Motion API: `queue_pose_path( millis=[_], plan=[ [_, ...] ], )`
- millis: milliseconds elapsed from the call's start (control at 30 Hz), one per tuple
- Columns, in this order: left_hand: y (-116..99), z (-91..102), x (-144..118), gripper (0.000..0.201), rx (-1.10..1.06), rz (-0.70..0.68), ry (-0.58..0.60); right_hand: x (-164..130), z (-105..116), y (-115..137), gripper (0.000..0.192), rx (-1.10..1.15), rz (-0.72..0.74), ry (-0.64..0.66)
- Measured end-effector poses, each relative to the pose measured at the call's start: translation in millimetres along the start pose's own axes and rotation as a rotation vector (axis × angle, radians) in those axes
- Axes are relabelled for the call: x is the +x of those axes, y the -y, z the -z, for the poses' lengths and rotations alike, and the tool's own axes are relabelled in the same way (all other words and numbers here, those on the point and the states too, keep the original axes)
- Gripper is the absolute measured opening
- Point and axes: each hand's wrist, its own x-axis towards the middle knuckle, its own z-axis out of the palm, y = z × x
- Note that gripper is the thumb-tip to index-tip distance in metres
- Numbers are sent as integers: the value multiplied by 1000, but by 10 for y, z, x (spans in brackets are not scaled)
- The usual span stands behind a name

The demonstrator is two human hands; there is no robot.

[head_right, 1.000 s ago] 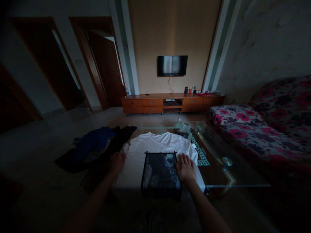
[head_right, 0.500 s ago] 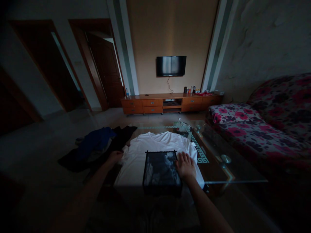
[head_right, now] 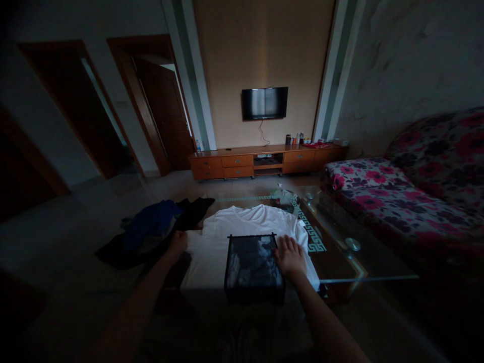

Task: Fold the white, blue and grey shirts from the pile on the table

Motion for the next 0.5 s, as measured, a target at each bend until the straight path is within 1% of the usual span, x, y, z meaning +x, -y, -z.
queue_pose_path(
  millis=[100, 167, 233, 267, 333, 367, 433, 500],
  plan=[
    [36, 24, -42, 8, -83, 44, 4, -6, 1, 0, 65, 10, -3, -14],
    [41, 38, -81, 21, -128, 50, 20, -7, 9, 0, 65, 16, -2, -16],
    [37, 63, -103, 36, -163, 7, 99, -5, 18, 1, 64, 18, 4, -13],
    [31, 79, -105, 40, -172, -30, 156, -3, 21, 1, 64, 18, 6, -11],
    [16, 117, -91, 37, -173, -107, 251, -1, 25, 1, 64, 18, 9, -10],
    [6, 135, -79, 35, -166, -136, 270, -1, 25, 1, 64, 17, 10, -11],
    [-16, 165, -60, 36, -138, -173, 235, -4, 27, 3, 64, 14, 7, -11],
    [-28, 186, -56, 44, -103, -225, 182, -9, 33, 7, 64, 10, 3, -6]
  ],
)
